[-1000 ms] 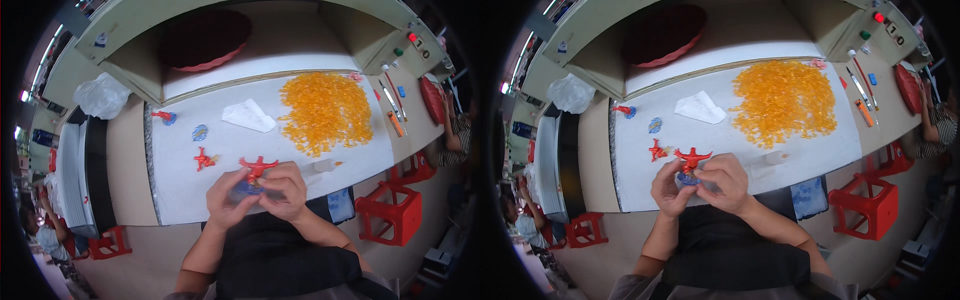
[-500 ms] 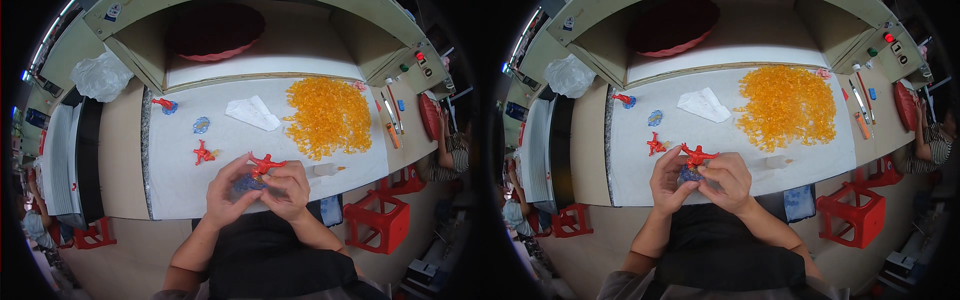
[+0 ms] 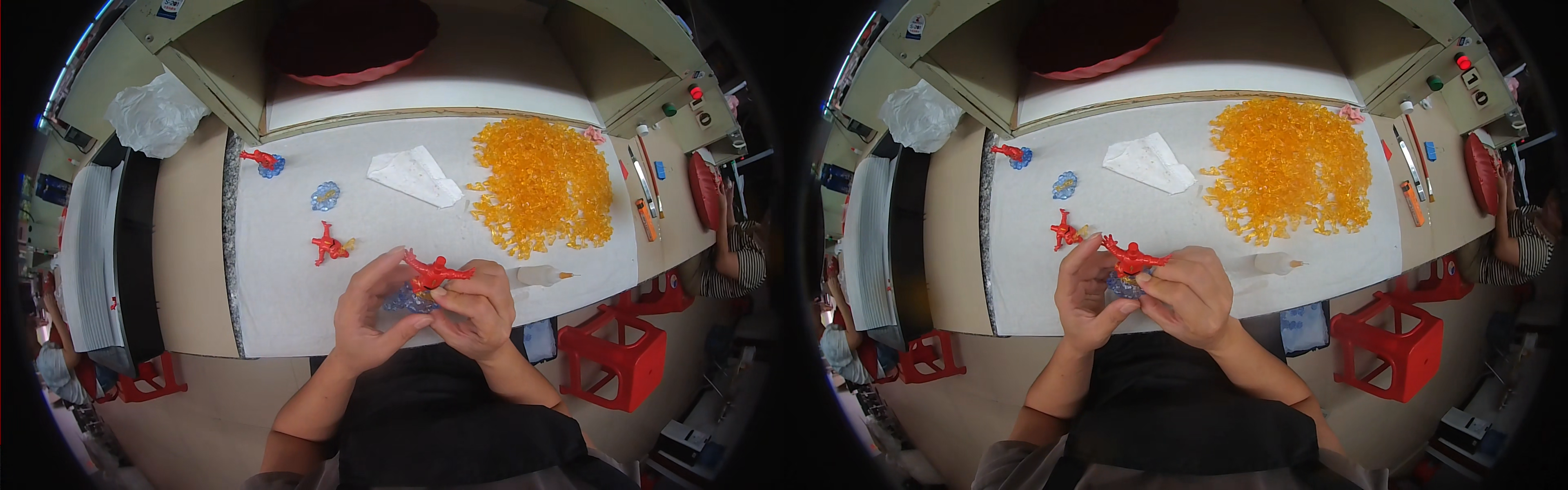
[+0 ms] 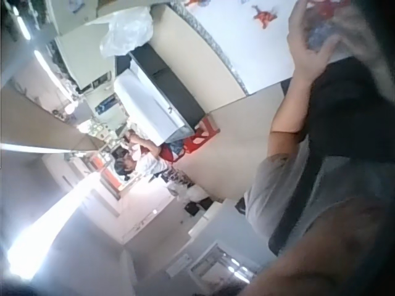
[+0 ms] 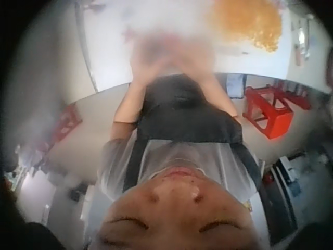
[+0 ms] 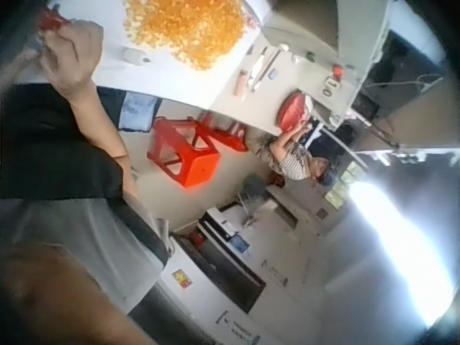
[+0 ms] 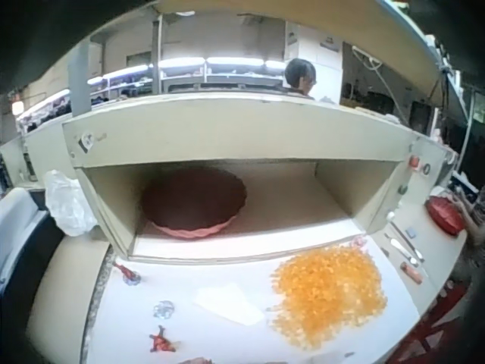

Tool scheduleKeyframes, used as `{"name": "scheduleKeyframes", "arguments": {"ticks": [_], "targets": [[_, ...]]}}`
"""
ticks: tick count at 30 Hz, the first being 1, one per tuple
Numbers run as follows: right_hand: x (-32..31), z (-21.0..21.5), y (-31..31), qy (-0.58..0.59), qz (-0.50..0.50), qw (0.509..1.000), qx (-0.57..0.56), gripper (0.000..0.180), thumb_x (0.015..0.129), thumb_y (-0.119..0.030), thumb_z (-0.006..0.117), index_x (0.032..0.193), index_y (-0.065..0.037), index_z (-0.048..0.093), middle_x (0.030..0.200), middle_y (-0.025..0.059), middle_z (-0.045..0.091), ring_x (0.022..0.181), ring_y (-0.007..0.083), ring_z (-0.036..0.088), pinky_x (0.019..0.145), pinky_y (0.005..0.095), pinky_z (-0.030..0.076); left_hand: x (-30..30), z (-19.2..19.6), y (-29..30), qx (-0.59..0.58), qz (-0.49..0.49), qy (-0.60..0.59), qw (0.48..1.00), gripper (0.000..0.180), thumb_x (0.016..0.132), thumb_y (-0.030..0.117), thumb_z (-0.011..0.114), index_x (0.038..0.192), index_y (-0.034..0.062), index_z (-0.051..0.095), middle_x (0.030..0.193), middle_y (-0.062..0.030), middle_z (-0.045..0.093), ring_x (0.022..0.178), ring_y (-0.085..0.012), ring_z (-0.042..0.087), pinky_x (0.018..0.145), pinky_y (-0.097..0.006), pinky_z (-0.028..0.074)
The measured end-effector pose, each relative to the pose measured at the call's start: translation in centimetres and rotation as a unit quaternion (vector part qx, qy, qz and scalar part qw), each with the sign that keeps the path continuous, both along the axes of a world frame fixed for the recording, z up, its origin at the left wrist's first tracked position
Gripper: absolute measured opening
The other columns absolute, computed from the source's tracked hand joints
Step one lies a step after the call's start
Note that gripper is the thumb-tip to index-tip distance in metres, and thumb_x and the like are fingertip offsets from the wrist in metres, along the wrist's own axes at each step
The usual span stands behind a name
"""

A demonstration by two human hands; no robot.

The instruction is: The person glues small red and blue plastic toy figure parts together using a glue bottle.

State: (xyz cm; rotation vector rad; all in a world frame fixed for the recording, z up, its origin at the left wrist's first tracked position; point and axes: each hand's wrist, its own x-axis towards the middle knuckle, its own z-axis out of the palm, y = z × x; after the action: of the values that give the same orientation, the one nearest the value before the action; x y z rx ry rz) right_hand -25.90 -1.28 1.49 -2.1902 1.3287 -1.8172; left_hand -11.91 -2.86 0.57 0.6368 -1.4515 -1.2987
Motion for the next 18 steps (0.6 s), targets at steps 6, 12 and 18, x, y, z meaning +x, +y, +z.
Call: {"name": "scheduleKeyframes", "arguments": {"ticks": [6, 12, 18], "targets": [[-0.09, -0.04, 0.04, -0.002, -0.004, 1.000, 0.010, 0.035, 0.045, 0.002, 0.070, 0.077, -0.006, 0.060, 0.075, 0.0058, 0.053, 0.065, 0.0221, 0.051, 0.054, 0.0296, 0.042, 0.06, 0.02, -0.23, -0.020, -0.014, 0.023, 0.999, 0.063, 0.067, 0.001, 0.067, 0.120, -0.0018, 0.033, 0.108, -0.0140, 0.049, 0.098, -0.0198, 0.050, 0.084, -0.032, 0.041], [-0.18, 0.03, 0.01, -0.012, -0.002, 1.000, 0.009, 0.037, 0.045, 0.003, 0.070, 0.079, -0.006, 0.060, 0.077, 0.0061, 0.053, 0.065, 0.0216, 0.052, 0.055, 0.0293, 0.042, 0.26, -0.13, -0.15, -0.017, -0.023, 0.020, 0.999, 0.064, 0.067, 0.001, 0.066, 0.121, -0.0015, 0.032, 0.109, -0.0133, 0.048, 0.099, -0.0191, 0.049, 0.084, -0.032, 0.040], [-0.08, -0.08, 0.13, -0.031, 0.001, 0.999, 0.021, 0.037, 0.045, 0.003, 0.070, 0.080, -0.006, 0.059, 0.078, 0.0067, 0.053, 0.066, 0.0215, 0.052, 0.055, 0.0290, 0.042, -0.02, -0.04, -0.08, 0.057, -0.048, 0.065, 0.995, 0.066, 0.073, 0.004, 0.061, 0.126, 0.0016, 0.022, 0.108, -0.0196, 0.047, 0.099, -0.0237, 0.050, 0.084, -0.034, 0.040]]}}
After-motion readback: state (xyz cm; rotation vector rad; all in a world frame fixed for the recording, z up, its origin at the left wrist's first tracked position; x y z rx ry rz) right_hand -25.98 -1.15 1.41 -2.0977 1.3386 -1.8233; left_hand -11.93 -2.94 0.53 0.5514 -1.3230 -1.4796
